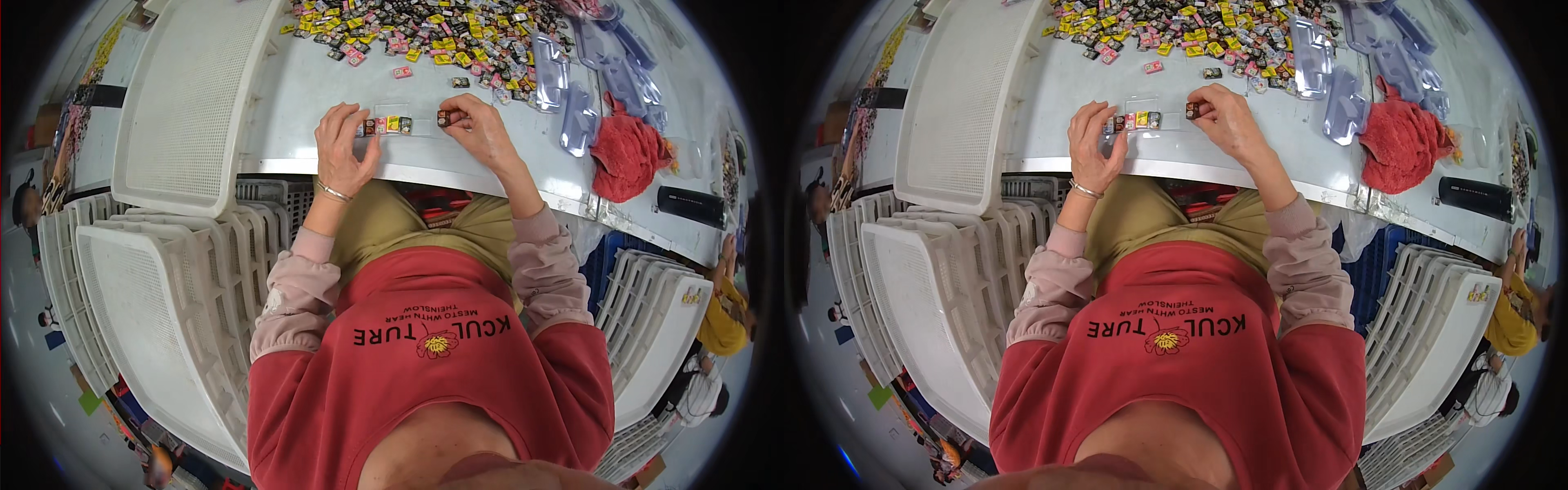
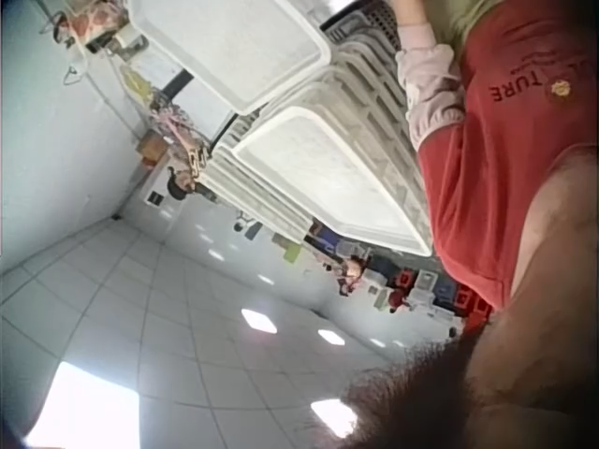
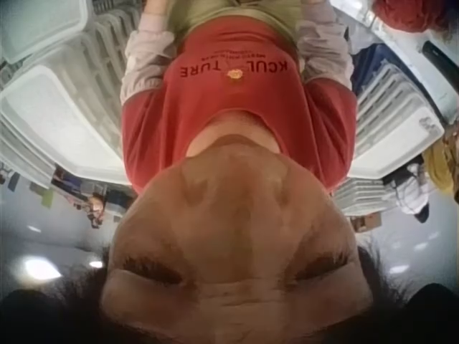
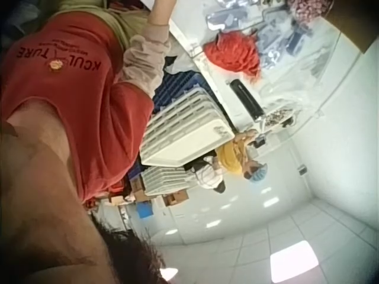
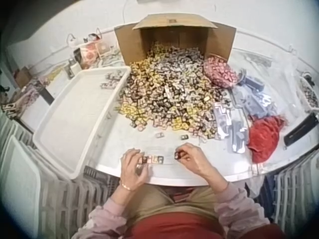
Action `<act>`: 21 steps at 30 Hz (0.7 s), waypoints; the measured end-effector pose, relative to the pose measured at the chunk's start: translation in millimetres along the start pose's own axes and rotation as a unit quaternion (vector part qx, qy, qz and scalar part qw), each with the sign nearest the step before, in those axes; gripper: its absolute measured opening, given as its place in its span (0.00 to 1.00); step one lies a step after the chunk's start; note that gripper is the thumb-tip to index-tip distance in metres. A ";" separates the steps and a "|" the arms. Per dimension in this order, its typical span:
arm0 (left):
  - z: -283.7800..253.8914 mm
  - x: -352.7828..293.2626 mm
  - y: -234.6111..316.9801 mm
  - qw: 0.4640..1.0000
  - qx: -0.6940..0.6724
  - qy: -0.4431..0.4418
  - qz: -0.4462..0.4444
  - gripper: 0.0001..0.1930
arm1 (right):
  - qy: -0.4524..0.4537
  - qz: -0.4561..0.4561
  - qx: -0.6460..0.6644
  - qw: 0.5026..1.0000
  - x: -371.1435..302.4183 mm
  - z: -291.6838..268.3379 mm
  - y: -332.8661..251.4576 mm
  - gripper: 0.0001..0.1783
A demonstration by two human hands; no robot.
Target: Assembling small toy components at a workbench.
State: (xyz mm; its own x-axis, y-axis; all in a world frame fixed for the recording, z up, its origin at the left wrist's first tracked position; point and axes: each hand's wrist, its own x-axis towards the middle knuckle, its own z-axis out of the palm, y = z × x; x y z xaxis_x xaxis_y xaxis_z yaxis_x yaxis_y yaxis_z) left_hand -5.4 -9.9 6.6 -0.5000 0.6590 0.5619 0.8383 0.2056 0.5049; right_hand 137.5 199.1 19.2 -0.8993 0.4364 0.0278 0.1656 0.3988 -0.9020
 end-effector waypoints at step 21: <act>-10.2 5.1 9.1 0.956 0.094 -0.235 0.150 0.28 | 0.065 -0.217 -0.254 0.940 -23.0 41.2 -18.6 0.15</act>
State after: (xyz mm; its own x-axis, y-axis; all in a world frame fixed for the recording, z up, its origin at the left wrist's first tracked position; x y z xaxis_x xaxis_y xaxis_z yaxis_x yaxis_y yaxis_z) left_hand -2.5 -12.1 20.8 -0.1148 0.9517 0.2846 0.9752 0.0534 0.2147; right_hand 138.4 148.4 17.6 -0.8752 0.2262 0.4276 -0.0031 0.8813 -0.4726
